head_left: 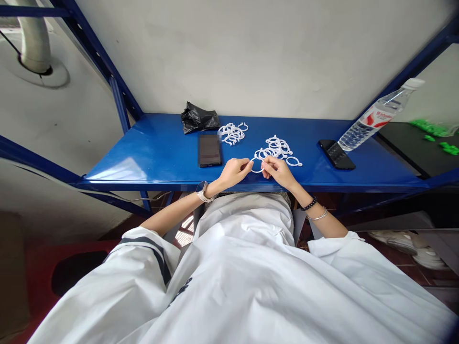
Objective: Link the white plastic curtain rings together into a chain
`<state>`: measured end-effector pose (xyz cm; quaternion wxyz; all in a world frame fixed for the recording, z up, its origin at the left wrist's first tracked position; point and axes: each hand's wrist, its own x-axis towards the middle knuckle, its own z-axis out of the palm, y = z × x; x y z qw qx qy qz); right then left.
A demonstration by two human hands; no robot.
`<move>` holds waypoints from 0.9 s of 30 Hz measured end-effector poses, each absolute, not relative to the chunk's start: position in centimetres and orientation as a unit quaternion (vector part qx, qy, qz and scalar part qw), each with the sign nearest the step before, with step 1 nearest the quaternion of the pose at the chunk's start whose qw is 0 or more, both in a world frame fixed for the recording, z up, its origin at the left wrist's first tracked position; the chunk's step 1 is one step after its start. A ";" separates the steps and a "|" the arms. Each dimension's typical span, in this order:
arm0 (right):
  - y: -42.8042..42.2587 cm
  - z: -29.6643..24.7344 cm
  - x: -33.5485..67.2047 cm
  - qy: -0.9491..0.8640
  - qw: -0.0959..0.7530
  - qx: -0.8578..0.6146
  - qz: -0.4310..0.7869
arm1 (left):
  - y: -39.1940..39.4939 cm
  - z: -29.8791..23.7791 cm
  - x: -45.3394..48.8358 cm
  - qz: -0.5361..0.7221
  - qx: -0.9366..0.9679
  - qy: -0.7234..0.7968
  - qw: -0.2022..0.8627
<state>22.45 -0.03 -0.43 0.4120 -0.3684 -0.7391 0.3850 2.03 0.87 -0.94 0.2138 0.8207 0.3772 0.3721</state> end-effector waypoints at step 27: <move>0.0 -0.4 23.0 -0.802 0.347 -0.369 0.317 | 0.6 -0.4 1.9 0.294 0.874 0.342 0.180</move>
